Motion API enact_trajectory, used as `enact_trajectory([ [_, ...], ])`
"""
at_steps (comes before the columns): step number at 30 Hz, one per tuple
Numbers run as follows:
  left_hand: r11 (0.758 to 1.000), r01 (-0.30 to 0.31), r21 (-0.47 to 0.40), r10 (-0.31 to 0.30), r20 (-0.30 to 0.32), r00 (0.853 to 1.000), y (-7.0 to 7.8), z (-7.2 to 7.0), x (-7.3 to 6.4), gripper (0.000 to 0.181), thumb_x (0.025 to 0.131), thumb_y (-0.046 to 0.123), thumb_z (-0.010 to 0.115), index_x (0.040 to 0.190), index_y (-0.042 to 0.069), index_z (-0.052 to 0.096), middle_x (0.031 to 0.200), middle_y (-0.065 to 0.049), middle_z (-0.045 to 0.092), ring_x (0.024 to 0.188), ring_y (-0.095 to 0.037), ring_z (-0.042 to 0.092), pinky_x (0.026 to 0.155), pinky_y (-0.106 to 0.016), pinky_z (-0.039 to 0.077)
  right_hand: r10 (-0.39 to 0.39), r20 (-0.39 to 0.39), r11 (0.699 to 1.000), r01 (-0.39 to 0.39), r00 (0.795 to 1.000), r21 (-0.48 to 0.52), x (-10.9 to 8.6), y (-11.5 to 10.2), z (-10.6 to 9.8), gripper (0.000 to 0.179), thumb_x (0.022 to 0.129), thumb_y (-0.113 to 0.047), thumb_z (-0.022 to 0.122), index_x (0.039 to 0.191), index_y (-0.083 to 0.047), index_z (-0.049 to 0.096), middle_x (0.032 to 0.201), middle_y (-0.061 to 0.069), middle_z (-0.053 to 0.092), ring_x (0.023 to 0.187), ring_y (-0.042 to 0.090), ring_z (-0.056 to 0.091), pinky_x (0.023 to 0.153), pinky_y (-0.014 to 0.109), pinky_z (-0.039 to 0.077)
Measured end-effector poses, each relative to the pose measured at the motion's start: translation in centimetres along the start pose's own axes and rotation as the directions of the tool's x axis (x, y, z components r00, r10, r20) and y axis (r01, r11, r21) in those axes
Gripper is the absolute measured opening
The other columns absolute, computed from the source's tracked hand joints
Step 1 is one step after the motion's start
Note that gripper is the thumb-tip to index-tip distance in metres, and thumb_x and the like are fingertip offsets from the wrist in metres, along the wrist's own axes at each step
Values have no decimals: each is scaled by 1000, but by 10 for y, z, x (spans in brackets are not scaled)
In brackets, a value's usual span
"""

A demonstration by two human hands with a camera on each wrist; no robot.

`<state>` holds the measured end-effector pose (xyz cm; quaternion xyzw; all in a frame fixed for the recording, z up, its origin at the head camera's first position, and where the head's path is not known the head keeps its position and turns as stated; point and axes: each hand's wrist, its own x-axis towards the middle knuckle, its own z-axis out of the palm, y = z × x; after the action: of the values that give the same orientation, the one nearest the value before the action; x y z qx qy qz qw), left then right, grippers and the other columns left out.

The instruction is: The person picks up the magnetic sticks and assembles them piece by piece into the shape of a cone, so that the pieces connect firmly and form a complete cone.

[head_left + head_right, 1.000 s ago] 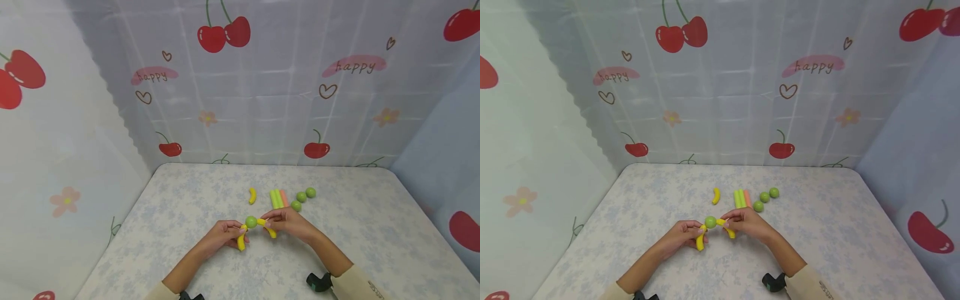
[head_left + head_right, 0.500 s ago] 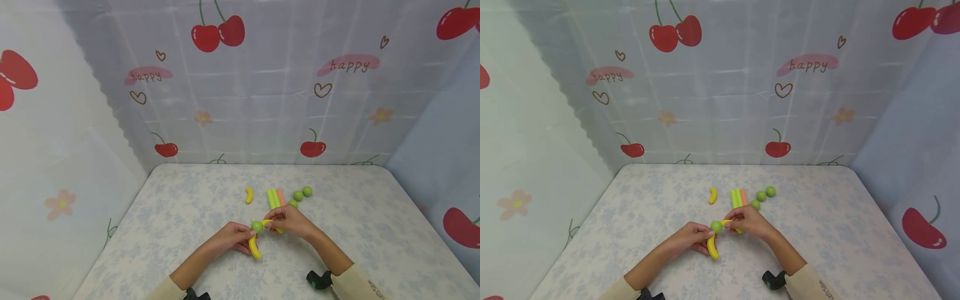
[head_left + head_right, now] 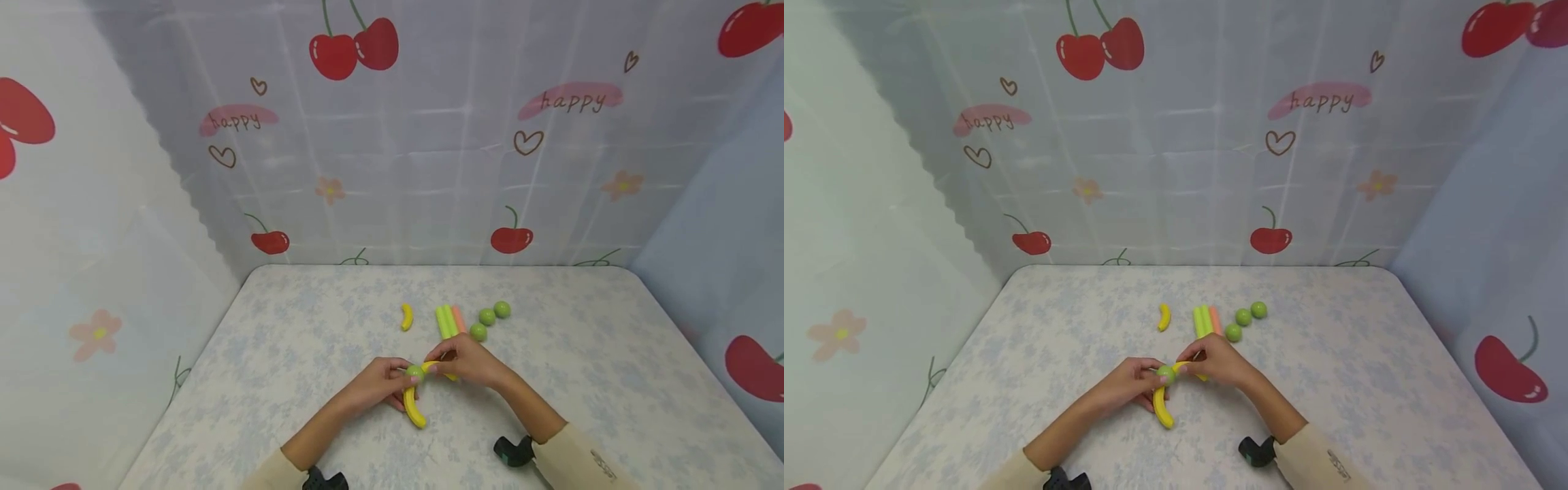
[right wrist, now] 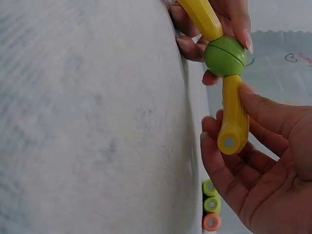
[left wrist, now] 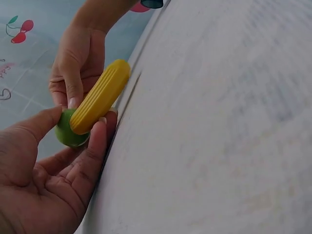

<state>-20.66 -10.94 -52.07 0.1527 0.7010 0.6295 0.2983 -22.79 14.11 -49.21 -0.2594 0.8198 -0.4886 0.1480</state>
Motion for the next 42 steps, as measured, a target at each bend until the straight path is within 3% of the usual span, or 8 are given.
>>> enact_trajectory([
  [5, 998, -22, 53, 23, -28, 999, 0, -1, 3, 36, 100, 29, 68, 123, 2, 69, 94, -11, 75, 74, -18, 71, 65, -33, 61, -9, -3, 999, 8, 1000, -42, 0, -2, -1, 12, 92, -10, 76, 103, -7, 79, 101, 4, 76, 88, 17, 67, 68, 26, 55],
  [15, 999, -30, 28, 31, -27, 999, -9, 5, 7, 36, 99, 26, 69, 125, 1, 68, 98, -11, 74, 78, -19, 70, 67, -34, 61, 11, -44, 993, -16, 999, -115, -10, -1, -1, 11, 91, -9, 78, 101, -7, 77, 90, -1, 72, 82, 14, 64, 68, 26, 54],
  [21, 999, -35, 37, 36, -46, 998, -9, -1, 3, 35, 99, 29, 69, 125, 5, 69, 102, -11, 74, 78, -20, 70, 66, -33, 61, -19, -167, 978, -16, 986, -209, -15, -6, -16, 13, 93, -13, 76, 105, -8, 77, 90, -7, 70, 83, 12, 63, 73, 28, 55],
  [28, 976, -58, 211, 75, -78, 994, -2, -11, 0, 35, 98, 35, 70, 121, 9, 72, 96, -5, 73, 71, -20, 66, 60, -30, 56, -29, -370, 963, -73, 929, -259, -22, -4, -49, 16, 91, -10, 77, 107, -6, 77, 92, -1, 71, 84, 16, 65, 71, 31, 57],
  [31, 962, -62, 265, 88, -89, 992, 0, -16, -2, 32, 98, 35, 70, 119, 10, 73, 92, -4, 72, 72, -20, 66, 60, -30, 55, -23, -416, 955, -103, 909, -278, -22, 0, -61, 16, 91, -8, 76, 107, -5, 77, 96, 3, 73, 85, 20, 67, 71, 34, 58],
  [37, 942, -37, 335, 78, -112, 991, 1, -20, -6, 30, 98, 36, 70, 115, 11, 75, 86, -2, 72, 69, -19, 65, 60, -32, 56, -30, -442, 937, -129, 897, -325, -22, 12, -72, 18, 90, -9, 78, 106, -1, 76, 100, 8, 74, 84, 23, 67, 68, 33, 57],
  [42, 920, -21, 392, 82, -138, 987, 3, -18, -9, 31, 96, 36, 72, 113, 10, 75, 83, 0, 71, 67, -18, 65, 60, -32, 57, -21, -426, 927, -142, 904, -347, -24, 21, -71, 20, 88, -6, 80, 106, 0, 76, 100, 10, 73, 81, 22, 66, 65, 31, 56],
])
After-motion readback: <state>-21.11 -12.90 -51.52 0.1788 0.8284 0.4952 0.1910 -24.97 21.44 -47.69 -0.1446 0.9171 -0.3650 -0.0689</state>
